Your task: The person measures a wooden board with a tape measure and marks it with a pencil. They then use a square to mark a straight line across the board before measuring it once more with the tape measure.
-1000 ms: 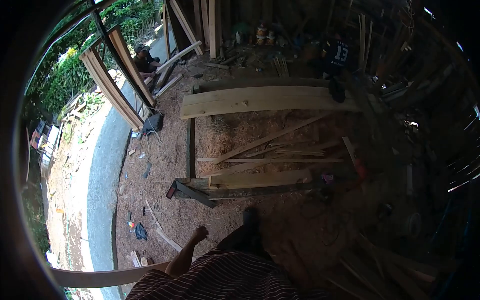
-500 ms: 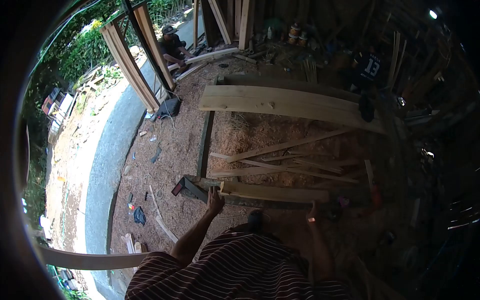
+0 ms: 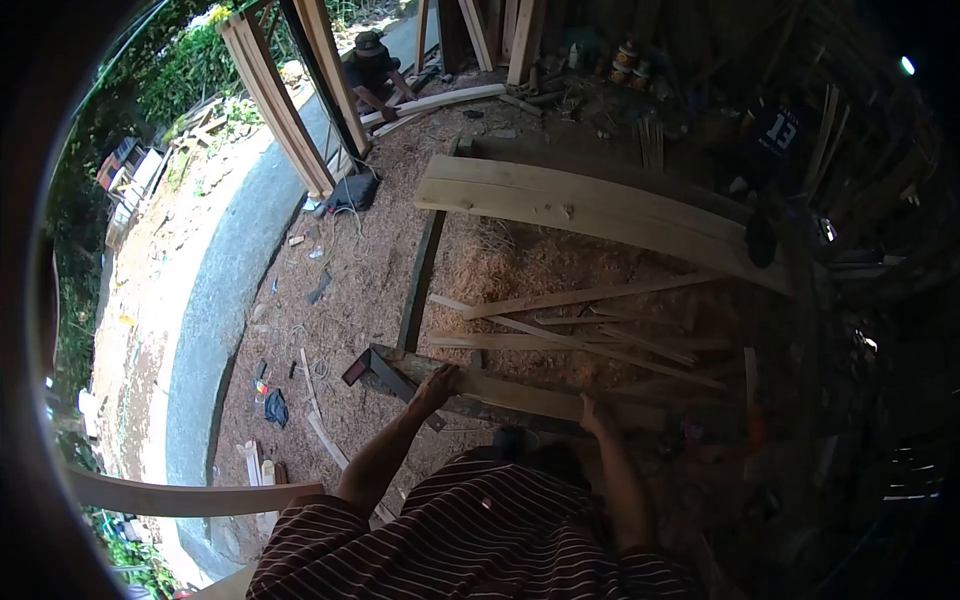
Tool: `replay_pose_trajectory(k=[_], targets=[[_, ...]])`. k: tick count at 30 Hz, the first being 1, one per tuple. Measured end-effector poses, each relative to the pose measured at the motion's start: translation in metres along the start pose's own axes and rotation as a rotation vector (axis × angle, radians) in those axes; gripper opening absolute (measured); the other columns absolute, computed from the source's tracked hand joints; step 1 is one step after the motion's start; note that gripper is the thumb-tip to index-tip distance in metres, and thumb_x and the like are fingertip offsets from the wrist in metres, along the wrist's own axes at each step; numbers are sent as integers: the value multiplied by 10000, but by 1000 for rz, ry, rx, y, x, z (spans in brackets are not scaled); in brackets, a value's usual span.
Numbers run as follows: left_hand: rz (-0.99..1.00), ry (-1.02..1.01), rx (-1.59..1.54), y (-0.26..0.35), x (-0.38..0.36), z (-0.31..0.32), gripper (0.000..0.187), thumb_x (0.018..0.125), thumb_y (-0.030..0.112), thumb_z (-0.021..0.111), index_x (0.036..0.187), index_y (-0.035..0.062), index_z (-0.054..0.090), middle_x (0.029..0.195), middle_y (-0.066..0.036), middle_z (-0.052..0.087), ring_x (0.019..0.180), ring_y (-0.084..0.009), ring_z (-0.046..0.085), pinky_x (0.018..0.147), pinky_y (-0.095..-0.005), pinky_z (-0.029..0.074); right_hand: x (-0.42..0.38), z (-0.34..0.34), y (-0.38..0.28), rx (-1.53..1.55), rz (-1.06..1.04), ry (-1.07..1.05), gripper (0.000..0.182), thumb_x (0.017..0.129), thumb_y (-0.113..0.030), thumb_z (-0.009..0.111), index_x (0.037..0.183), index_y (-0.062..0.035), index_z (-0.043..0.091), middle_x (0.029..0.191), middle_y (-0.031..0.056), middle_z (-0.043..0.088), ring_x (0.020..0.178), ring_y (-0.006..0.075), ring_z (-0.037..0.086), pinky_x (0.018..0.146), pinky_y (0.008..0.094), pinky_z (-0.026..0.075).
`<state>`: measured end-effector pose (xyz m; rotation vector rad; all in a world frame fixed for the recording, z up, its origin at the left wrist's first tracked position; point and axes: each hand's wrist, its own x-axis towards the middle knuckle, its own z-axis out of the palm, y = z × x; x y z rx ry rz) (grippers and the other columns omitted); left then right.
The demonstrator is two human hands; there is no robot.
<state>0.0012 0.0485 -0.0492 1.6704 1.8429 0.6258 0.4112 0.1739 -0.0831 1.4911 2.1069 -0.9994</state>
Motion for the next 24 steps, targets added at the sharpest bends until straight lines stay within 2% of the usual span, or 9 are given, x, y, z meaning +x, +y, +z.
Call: replay_pose_trajectory(k=[3, 5, 7, 9, 11, 15, 20, 24], targets=[[19, 28, 15, 0, -6, -1, 645, 674, 66, 758, 1254, 25, 481, 1228, -176, 521, 1151, -379, 503, 914, -435, 465, -2, 0, -5, -43, -44, 86, 833, 723, -190, 749, 1423, -95, 308, 1375, 203, 427, 1236, 368, 443, 1006, 442, 415], [55, 63, 65, 3, -6, -3, 676, 647, 82, 792, 1248, 6, 490, 1234, -196, 523, 1138, -384, 509, 928, -436, 453, -43, -40, -44, -290, -28, -28, 759, 807, -229, 704, 1432, -94, 294, 1424, 151, 387, 1276, 338, 413, 1033, 436, 407], [-22, -7, 86, 19, -3, -15, 581, 657, 35, 746, 1187, 31, 507, 1188, -143, 530, 1130, -366, 511, 890, -427, 483, -46, -42, -45, -326, -20, -22, 737, 819, -231, 695, 1427, -91, 302, 1423, 150, 388, 1282, 332, 408, 1040, 439, 399], [11, 6, 72, 23, -3, -19, 571, 647, 31, 751, 1165, 31, 512, 1163, -143, 539, 1118, -366, 516, 887, -425, 485, -45, -34, -41, -359, -19, -29, 715, 832, -234, 686, 1422, -89, 309, 1422, 149, 390, 1287, 325, 404, 1047, 441, 391], [50, 17, 58, 23, 0, -22, 560, 636, 28, 756, 1143, 31, 516, 1138, -142, 547, 1106, -366, 521, 883, -422, 487, -47, -34, -40, -287, -111, 150, 691, 764, -196, 739, 1359, -89, 404, 1361, 185, 446, 1219, 374, 461, 993, 461, 423], [-9, -10, -31, 23, 6, -22, 539, 624, 30, 768, 1101, 36, 518, 1085, -155, 561, 1062, -370, 545, 854, -430, 488, -48, -43, -43, -234, -59, 110, 639, 758, -161, 733, 1321, -86, 439, 1315, 168, 488, 1184, 363, 493, 959, 458, 445], [-44, -64, -83, 31, 5, -36, 545, 619, 19, 772, 1098, 47, 515, 1087, -154, 559, 1035, -380, 559, 825, -441, 484, -49, -53, -43, -169, -156, 165, 609, 687, -103, 774, 1231, -59, 502, 1192, 140, 567, 1124, 340, 534, 917, 445, 466], [-57, -112, -96, 35, 3, -42, 525, 640, 14, 766, 1097, 45, 509, 1098, -142, 555, 1045, -380, 554, 823, -441, 484, -52, -52, -43, -142, -148, 132, 641, 659, -95, 793, 1231, -48, 505, 1224, 137, 550, 1121, 347, 534, 918, 446, 466]])
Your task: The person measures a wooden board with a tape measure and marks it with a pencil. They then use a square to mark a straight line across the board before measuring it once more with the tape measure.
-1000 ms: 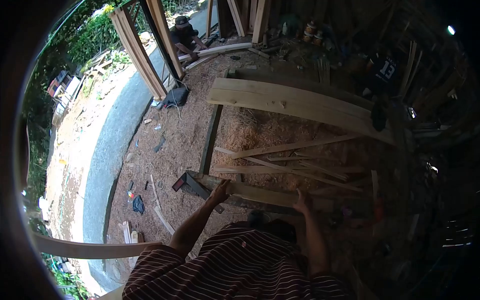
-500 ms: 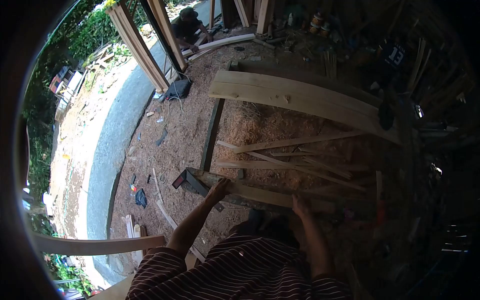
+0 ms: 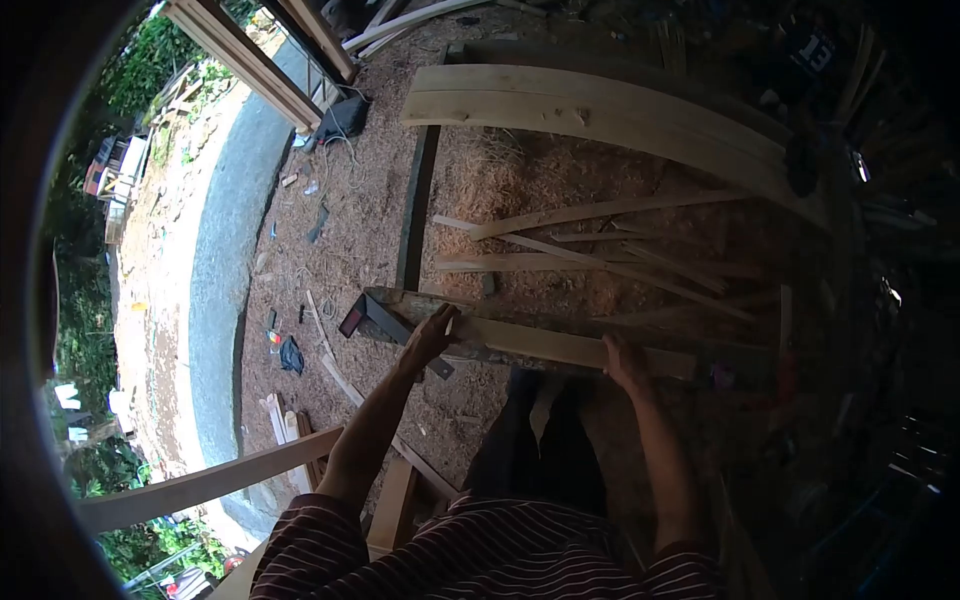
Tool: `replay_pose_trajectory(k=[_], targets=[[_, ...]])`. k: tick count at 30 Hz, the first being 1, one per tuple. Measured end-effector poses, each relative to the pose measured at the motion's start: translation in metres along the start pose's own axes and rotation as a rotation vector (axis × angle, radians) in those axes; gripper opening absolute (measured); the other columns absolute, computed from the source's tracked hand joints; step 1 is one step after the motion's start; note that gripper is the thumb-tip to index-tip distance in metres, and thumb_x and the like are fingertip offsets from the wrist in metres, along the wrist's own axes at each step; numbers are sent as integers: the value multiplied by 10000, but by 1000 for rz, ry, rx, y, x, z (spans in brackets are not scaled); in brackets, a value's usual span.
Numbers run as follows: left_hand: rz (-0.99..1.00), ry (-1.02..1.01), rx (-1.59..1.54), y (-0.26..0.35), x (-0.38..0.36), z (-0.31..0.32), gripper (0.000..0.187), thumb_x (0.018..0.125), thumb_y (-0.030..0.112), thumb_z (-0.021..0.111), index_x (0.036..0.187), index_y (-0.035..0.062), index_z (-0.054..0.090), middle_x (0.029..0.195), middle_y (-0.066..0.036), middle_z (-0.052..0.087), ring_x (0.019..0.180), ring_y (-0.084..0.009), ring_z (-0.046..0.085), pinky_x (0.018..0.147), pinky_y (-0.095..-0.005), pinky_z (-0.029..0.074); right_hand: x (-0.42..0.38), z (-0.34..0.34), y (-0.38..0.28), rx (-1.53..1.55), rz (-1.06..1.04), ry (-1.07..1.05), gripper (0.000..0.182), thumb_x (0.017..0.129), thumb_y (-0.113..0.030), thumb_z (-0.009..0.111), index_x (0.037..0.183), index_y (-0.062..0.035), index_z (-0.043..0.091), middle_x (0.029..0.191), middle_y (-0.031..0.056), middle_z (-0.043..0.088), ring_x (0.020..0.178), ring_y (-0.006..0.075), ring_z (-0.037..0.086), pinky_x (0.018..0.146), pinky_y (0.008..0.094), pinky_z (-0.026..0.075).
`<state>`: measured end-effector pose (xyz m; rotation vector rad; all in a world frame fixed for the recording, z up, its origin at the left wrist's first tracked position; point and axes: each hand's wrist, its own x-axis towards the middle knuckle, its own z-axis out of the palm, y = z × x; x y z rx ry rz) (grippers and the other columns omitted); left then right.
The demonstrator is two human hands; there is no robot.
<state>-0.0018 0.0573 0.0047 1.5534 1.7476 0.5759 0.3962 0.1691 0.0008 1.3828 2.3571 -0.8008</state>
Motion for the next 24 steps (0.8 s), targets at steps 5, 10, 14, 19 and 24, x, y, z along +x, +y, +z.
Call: replay_pose_trajectory(k=[5, 10, 14, 19, 24], targets=[[54, 21, 58, 0, -5, 0, 539, 618, 31, 782, 1070, 39, 489, 1074, -149, 547, 1038, -392, 546, 819, -455, 475, -2, 14, 4, 9, -78, 101, 587, 722, -78, 742, 1249, -33, 487, 1225, 154, 536, 1113, 353, 535, 916, 451, 455], [90, 53, 112, 3, -17, 2, 535, 602, 24, 783, 1030, 41, 463, 1048, -147, 533, 1032, -397, 531, 813, -456, 471, -10, 22, 1, -27, -29, 61, 739, 643, -105, 806, 1290, -51, 453, 1333, 158, 446, 1209, 352, 458, 971, 441, 437], [130, 32, 144, -1, -17, 5, 551, 590, 24, 786, 1029, 42, 452, 1011, -140, 515, 1014, -381, 524, 810, -451, 470, -11, 10, -5, -91, -12, -35, 795, 632, -151, 824, 1312, -74, 419, 1339, 150, 424, 1201, 352, 462, 979, 456, 427], [114, -8, 210, -6, -19, 10, 574, 582, 35, 794, 1038, 50, 445, 1034, -136, 484, 1026, -367, 508, 805, -448, 484, -14, 12, -11, -218, -5, -4, 787, 633, -207, 833, 1306, -87, 445, 1302, 151, 436, 1195, 349, 460, 1003, 471, 402], [181, -149, 418, -6, -14, 6, 666, 551, 91, 825, 1085, 37, 431, 1094, -141, 450, 1068, -365, 482, 796, -436, 509, -17, -1, -14, -170, 2, -174, 824, 597, -270, 857, 1305, -116, 466, 1365, 149, 401, 1252, 337, 423, 1045, 485, 359]])
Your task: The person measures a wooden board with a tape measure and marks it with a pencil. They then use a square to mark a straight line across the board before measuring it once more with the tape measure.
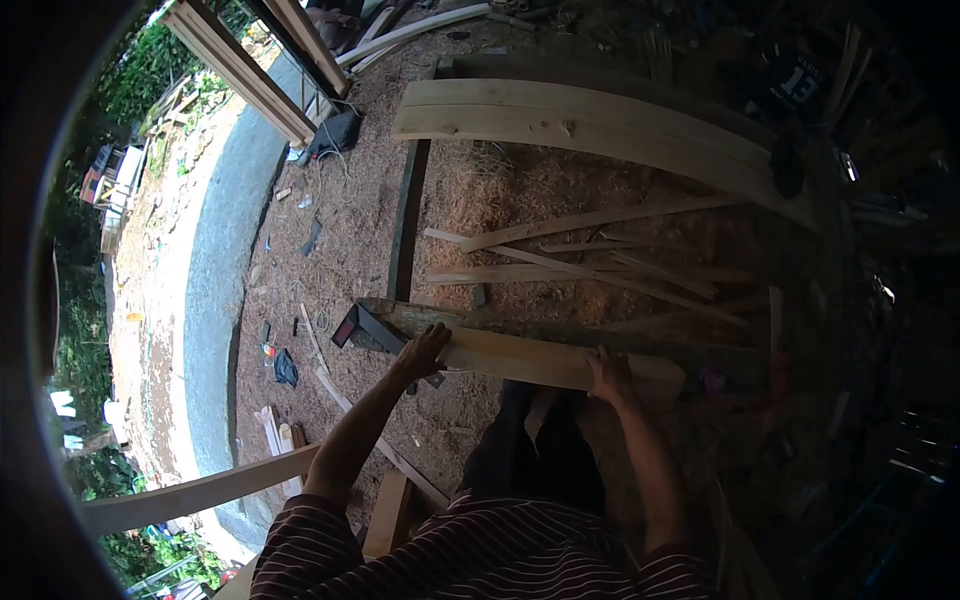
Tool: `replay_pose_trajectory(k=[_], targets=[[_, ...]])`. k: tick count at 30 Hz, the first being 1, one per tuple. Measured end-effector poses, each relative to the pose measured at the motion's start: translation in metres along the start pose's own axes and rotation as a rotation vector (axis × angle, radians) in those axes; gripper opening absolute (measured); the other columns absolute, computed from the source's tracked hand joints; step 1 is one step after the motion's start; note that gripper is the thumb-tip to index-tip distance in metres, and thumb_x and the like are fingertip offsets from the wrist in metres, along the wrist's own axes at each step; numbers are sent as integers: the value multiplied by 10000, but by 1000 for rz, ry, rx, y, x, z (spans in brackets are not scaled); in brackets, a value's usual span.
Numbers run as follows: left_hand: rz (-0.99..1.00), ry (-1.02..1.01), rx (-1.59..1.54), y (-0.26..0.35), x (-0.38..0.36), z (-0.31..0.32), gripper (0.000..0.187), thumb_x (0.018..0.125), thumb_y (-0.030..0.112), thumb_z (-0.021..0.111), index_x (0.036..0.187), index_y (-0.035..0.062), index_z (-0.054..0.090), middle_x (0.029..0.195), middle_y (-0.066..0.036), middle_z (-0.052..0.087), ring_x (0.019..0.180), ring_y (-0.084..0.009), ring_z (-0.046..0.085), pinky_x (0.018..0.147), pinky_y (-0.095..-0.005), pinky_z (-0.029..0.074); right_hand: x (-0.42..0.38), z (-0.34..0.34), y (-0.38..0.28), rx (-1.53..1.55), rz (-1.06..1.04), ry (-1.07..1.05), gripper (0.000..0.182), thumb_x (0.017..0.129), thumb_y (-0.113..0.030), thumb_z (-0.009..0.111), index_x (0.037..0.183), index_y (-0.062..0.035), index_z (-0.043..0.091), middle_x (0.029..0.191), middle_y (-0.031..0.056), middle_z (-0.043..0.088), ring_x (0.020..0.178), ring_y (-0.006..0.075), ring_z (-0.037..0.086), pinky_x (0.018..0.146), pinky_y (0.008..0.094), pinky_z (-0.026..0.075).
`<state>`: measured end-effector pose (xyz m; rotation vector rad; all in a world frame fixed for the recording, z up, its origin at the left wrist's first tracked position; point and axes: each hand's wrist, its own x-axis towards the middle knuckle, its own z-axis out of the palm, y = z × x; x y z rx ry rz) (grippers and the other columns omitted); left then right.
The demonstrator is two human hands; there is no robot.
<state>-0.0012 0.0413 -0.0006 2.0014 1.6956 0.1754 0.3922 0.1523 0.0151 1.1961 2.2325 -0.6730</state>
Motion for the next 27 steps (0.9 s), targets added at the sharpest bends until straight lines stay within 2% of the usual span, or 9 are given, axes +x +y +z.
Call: replay_pose_trajectory(k=[2, 5, 7, 9, 11, 15, 17, 23, 27], targets=[[-15, -31, -27, -7, 2, 4, 676, 541, 137, 841, 1067, 30, 430, 1101, -150, 454, 1079, -367, 474, 809, -455, 497, -2, -2, 1, 27, -8, 80, 759, 585, -247, 865, 1250, -131, 517, 1230, 111, 466, 1189, 288, 463, 1002, 500, 380], [-38, -66, -78, -13, 9, 8, 770, 502, 233, 876, 1089, 25, 423, 1128, -152, 469, 1097, -368, 482, 837, -461, 490, -3, -12, 1, 72, 7, 43, 780, 574, -229, 869, 1257, -135, 504, 1217, 107, 477, 1170, 287, 481, 987, 486, 399], [-45, -75, -103, -16, 19, 8, 851, 473, 284, 894, 1129, 27, 417, 1147, -145, 481, 1104, -367, 498, 854, -448, 495, 4, 0, 10, 145, -30, 58, 807, 558, -226, 876, 1261, -124, 494, 1219, 110, 483, 1167, 295, 483, 984, 473, 405], [-145, -254, -130, -16, 30, 6, 959, 420, 367, 908, 1173, 36, 414, 1162, -161, 515, 1086, -378, 537, 881, -455, 484, 12, 18, 23, 218, -56, 70, 834, 542, -223, 884, 1264, -113, 483, 1221, 113, 490, 1165, 303, 485, 982, 459, 411], [-152, -319, -157, -16, 37, 4, 970, 414, 362, 909, 1188, 44, 418, 1158, -165, 528, 1070, -382, 552, 880, -451, 485, 16, 27, 31, 366, -170, 109, 876, 496, -266, 898, 1253, -130, 480, 1339, 118, 449, 1227, 334, 447, 995, 458, 409], [-134, -430, -112, -11, 44, -3, 913, 432, 376, 913, 1145, 52, 446, 1113, -157, 540, 1058, -358, 549, 865, -450, 469, 9, 17, 25, 293, -142, 110, 946, 473, -211, 910, 1283, -66, 443, 1312, 108, 471, 1229, 331, 440, 1021, 422, 400], [-121, -409, -87, -8, 41, -1, 916, 426, 376, 914, 1150, 57, 454, 1104, -148, 550, 1048, -354, 558, 871, -444, 470, 9, 6, 17, 235, -55, -65, 1019, 467, -267, 913, 1335, -100, 407, 1374, 103, 432, 1277, 337, 397, 1039, 485, 371], [-157, -489, -155, -12, 48, -7, 902, 420, 395, 906, 1138, 55, 478, 1090, -142, 572, 1035, -338, 578, 878, -428, 481, 25, 23, 35, 189, -85, -67, 1080, 447, -412, 896, 1368, -169, 387, 1395, 98, 398, 1322, 323, 327, 1002, 620, 324], [-114, -548, 6, -6, 55, -7, 981, 403, 428, 895, 1189, 40, 453, 1127, -162, 564, 1058, -332, 574, 878, -429, 487, 23, 33, 36, 117, -129, 4, 1095, 444, -425, 893, 1373, -177, 370, 1391, 93, 394, 1315, 337, 329, 999, 597, 340]])
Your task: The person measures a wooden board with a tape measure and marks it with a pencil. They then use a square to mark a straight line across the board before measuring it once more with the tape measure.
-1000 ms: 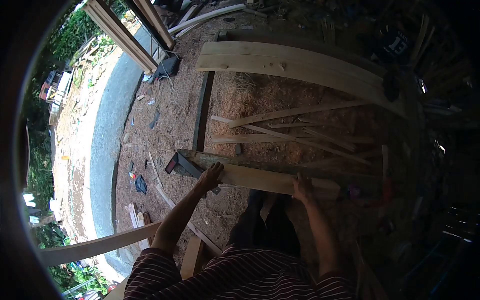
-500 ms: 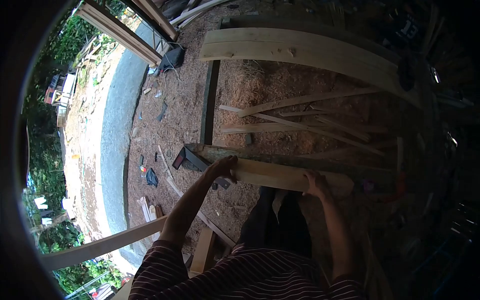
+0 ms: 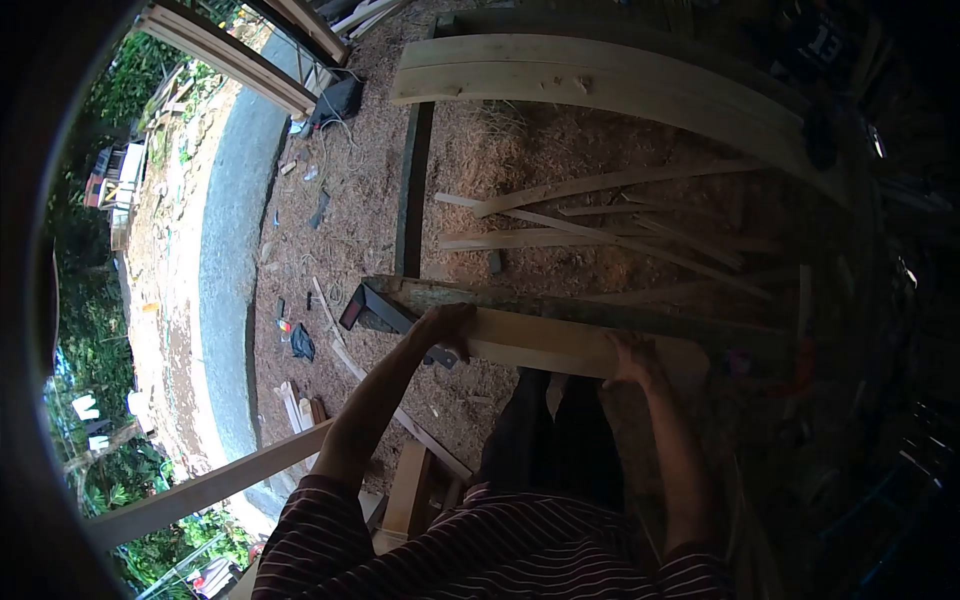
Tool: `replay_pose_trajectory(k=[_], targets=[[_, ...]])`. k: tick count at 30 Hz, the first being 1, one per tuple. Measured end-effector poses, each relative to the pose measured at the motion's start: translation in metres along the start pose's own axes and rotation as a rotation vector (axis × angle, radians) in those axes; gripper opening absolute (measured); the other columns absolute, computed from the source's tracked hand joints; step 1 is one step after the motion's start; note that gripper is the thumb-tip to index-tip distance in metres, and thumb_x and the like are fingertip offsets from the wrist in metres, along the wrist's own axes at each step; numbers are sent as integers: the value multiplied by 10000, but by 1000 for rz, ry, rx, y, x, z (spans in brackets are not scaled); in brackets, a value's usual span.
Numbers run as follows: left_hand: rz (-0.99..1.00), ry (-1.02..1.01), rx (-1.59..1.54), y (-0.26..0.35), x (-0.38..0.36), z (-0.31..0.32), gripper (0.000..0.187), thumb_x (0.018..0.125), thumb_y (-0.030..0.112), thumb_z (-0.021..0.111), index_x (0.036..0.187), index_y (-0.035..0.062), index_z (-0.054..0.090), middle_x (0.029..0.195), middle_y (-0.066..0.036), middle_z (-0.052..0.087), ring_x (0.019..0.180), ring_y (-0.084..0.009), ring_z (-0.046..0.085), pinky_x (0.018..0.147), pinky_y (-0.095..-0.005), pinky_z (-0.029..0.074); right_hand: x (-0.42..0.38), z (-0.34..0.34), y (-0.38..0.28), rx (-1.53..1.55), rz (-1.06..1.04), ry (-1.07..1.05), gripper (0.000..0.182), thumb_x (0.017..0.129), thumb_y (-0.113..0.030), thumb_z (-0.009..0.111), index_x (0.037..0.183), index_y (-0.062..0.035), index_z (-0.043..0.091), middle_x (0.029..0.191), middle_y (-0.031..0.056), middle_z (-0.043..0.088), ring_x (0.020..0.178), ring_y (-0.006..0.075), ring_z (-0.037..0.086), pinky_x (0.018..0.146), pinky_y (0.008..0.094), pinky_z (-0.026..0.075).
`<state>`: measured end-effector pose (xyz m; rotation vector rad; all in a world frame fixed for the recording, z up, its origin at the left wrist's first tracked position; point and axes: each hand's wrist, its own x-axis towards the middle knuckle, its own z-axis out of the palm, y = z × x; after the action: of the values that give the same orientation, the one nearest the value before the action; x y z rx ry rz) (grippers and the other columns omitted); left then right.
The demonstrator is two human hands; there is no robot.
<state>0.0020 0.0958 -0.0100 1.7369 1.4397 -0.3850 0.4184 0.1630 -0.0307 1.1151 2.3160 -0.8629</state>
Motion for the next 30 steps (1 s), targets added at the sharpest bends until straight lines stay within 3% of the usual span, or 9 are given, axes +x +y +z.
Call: replay_pose_trajectory(k=[2, 6, 9, 15, 18, 20, 23, 26, 30], targets=[[-7, 5, 15, 5, -4, 0, 1064, 399, 438, 890, 1254, 30, 408, 1167, -175, 551, 1081, -338, 563, 902, -425, 477, -1, 0, -2, -29, 11, -8, 1097, 451, -500, 878, 1349, -144, 357, 1353, 110, 424, 1273, 363, 383, 981, 573, 357], [-28, -33, 6, 4, -3, 4, 1290, 390, 456, 883, 1406, -10, 238, 1328, -220, 455, 1203, -353, 487, 992, -408, 429, 22, 1, 11, 44, 46, -140, 1098, 441, -482, 884, 1333, -132, 347, 1326, 120, 427, 1263, 367, 388, 978, 545, 375], [7, -41, 56, 3, -1, 8, 1325, 394, 481, 877, 1412, -41, 209, 1410, -237, 360, 1298, -363, 383, 1064, -402, 360, 37, 0, 16, 127, 29, -272, 1092, 426, -448, 892, 1313, -104, 356, 1304, 148, 435, 1255, 377, 394, 986, 509, 385], [106, 83, 81, -5, -8, 28, 1241, 420, 453, 882, 1381, -43, 274, 1440, -234, 302, 1357, -350, 283, 1119, -457, 263, 38, -4, 1, 30, 48, -356, 1157, 409, -432, 896, 1344, -70, 320, 1361, 191, 398, 1269, 379, 389, 1015, 497, 368], [160, 107, 144, -9, -8, 36, 1177, 415, 436, 878, 1366, 6, 334, 1446, -196, 298, 1353, -356, 271, 1126, -467, 259, 15, 13, -5, 131, -23, -205, 1228, 424, -410, 886, 1424, -110, 239, 1424, 224, 321, 1319, 407, 318, 1059, 536, 305], [143, 106, 194, -1, -13, 42, 1153, 433, 427, 873, 1372, 24, 338, 1440, -208, 299, 1345, -376, 273, 1125, -466, 258, 3, 11, -25, -132, 27, -152, 1263, 454, -378, 869, 1478, -195, 153, 1456, 263, 245, 1357, 443, 224, 1096, 588, 211], [124, 116, 261, 4, -18, 47, 1105, 473, 411, 860, 1383, 54, 346, 1430, -233, 296, 1330, -409, 276, 1125, -459, 255, -6, 12, -33, -91, -9, -142, 1237, 481, -353, 851, 1485, -264, 136, 1470, 282, 197, 1371, 471, 157, 1106, 621, 140], [137, 162, 277, 5, -18, 48, 1066, 491, 374, 851, 1381, 68, 350, 1424, -254, 288, 1322, -430, 278, 1118, -466, 264, -10, 21, -33, -111, 0, -64, 1253, 487, -383, 860, 1489, -300, 112, 1470, 287, 186, 1382, 426, 174, 1103, 620, 155], [141, 264, 290, 4, -17, 38, 1032, 495, 340, 845, 1369, 82, 363, 1419, -264, 283, 1326, -432, 268, 1116, -472, 265, -10, 7, -38, -138, 7, -4, 1208, 522, -326, 838, 1490, -296, 116, 1482, 291, 141, 1387, 430, 153, 1106, 621, 143]])
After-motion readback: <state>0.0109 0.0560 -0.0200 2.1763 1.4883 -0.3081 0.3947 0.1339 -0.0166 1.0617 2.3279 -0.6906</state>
